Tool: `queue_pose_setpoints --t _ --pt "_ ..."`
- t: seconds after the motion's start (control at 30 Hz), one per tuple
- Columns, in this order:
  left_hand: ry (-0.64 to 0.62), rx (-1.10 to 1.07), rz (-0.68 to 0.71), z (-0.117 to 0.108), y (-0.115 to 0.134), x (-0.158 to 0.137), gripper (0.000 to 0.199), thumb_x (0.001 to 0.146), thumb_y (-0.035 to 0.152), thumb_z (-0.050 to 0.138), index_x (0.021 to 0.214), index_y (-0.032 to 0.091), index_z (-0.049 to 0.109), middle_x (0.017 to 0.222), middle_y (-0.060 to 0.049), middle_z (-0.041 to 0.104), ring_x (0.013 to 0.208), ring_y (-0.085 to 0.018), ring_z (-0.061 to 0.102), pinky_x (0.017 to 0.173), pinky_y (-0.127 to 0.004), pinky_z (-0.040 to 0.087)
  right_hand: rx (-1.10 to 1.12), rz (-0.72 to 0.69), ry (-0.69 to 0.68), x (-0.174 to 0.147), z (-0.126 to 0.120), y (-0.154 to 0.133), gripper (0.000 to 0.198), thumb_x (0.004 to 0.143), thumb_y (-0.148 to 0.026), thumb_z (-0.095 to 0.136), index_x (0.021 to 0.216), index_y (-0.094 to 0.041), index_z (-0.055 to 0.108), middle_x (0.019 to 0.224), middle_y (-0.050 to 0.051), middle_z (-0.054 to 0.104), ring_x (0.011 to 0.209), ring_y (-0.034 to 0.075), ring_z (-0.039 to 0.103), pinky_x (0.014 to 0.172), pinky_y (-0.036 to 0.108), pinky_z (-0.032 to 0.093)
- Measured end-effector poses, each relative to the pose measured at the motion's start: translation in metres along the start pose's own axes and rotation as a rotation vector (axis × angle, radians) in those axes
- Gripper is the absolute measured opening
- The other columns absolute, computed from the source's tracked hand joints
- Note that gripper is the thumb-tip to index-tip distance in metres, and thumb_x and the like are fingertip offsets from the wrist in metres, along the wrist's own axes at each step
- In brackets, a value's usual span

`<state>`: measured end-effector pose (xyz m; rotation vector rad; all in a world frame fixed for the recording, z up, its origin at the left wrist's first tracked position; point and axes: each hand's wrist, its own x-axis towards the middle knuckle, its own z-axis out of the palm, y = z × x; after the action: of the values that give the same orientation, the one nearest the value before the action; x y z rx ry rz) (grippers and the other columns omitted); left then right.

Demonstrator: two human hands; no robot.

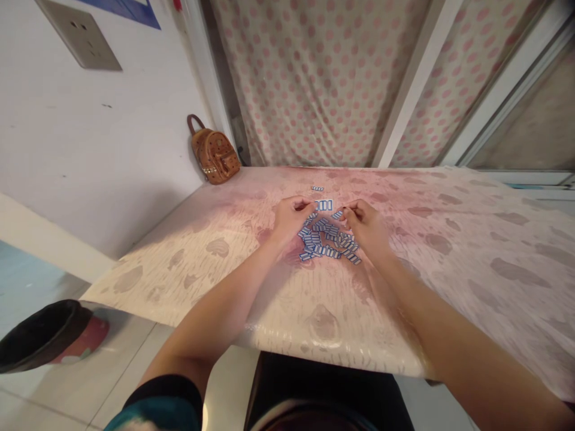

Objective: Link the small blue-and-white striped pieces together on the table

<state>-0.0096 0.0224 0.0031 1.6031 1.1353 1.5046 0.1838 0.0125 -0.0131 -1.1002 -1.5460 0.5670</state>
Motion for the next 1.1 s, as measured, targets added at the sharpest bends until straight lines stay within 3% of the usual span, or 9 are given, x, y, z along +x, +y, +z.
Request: queue_pose_setpoints --t 0.1,0.23,0.33,0.47,0.63,0.73,0.87,1.0,1.1 --pt "0.074 0.004 -0.025 -0.01 0.0 0.005 0.008 0.078 0.018 0.069 0.073 0.015 0.073 0.072 -0.002 0.073 0.067 -0.014 0.065 0.063 -0.022 0.048 -0.233 0.041 -0.002 0.003 -0.005 0.014 0.008 0.081 -0.022 0.055 0.084 -0.022 0.062 0.076 0.002 0.069 0.07 0.02 0.063 0.064 0.03 0.045" --pt "0.137 0.0 -0.052 -0.017 0.0 0.008 0.008 0.078 0.018 0.067 0.072 0.015 0.073 0.072 -0.002 0.073 0.066 -0.014 0.065 0.059 -0.021 0.049 -0.404 0.018 -0.127 0.002 -0.006 0.022 0.018 0.078 -0.012 0.052 0.081 -0.023 0.067 0.083 0.001 0.072 0.077 0.02 0.066 0.072 0.031 0.047" --pt "0.149 0.006 -0.031 -0.018 0.001 0.008 0.008 0.078 0.017 0.067 0.072 0.015 0.073 0.072 -0.003 0.074 0.067 -0.015 0.065 0.059 -0.022 0.049 -0.372 -0.078 -0.245 -0.002 -0.003 0.013 0.025 0.081 -0.011 0.049 0.083 -0.023 0.07 0.091 0.001 0.073 0.082 0.02 0.066 0.076 0.032 0.047" --pt "0.14 0.03 -0.013 -0.019 0.001 0.008 0.009 0.078 0.015 0.068 0.071 0.016 0.072 0.072 -0.003 0.073 0.067 -0.015 0.065 0.062 -0.023 0.049 -0.224 -0.146 -0.541 -0.01 0.004 -0.007 0.031 0.083 -0.011 0.045 0.086 -0.024 0.073 0.089 0.001 0.072 0.08 0.019 0.065 0.074 0.031 0.049" --pt "0.126 0.077 -0.011 -0.019 -0.002 0.01 0.011 0.08 0.014 0.066 0.072 0.015 0.073 0.073 -0.003 0.073 0.068 -0.015 0.065 0.062 -0.023 0.047 -0.175 -0.206 -0.771 -0.016 0.008 -0.02 0.04 0.075 -0.006 0.043 0.078 -0.026 0.078 0.09 0.001 0.07 0.085 0.02 0.064 0.079 0.033 0.047" --pt "0.117 0.091 0.003 -0.019 -0.005 0.01 0.011 0.08 0.016 0.066 0.071 0.015 0.073 0.073 -0.003 0.073 0.068 -0.015 0.066 0.063 -0.023 0.046 -0.186 -0.168 -0.793 -0.012 0.002 -0.015 0.036 0.068 -0.005 0.043 0.064 -0.024 0.073 0.079 0.001 0.069 0.076 0.019 0.063 0.074 0.032 0.047" --pt "0.105 0.086 0.017 -0.018 -0.007 0.009 0.011 0.079 0.017 0.067 0.07 0.015 0.072 0.071 -0.003 0.072 0.066 -0.015 0.064 0.063 -0.023 0.045 -0.287 -0.164 -0.697 -0.005 -0.004 -0.007 0.031 0.066 -0.005 0.041 0.051 -0.023 0.062 0.067 0.0 0.066 0.067 0.019 0.062 0.069 0.03 0.046" --pt "0.103 0.067 0.007 -0.017 -0.006 0.008 0.01 0.08 0.018 0.067 0.071 0.015 0.072 0.071 -0.002 0.072 0.065 -0.015 0.064 0.061 -0.023 0.045 -0.255 -0.166 -0.619 -0.009 0.001 -0.01 0.035 0.073 -0.004 0.042 0.074 -0.023 0.071 0.082 0.0 0.073 0.077 0.02 0.067 0.075 0.031 0.049" --pt "0.1 0.069 0.018 -0.016 -0.006 0.007 0.01 0.08 0.018 0.067 0.073 0.016 0.073 0.072 -0.003 0.073 0.067 -0.015 0.064 0.062 -0.023 0.046 -0.222 -0.123 -0.651 -0.013 0.005 -0.013 0.037 0.079 -0.005 0.043 0.086 -0.025 0.074 0.093 -0.001 0.076 0.085 0.021 0.069 0.078 0.033 0.051"
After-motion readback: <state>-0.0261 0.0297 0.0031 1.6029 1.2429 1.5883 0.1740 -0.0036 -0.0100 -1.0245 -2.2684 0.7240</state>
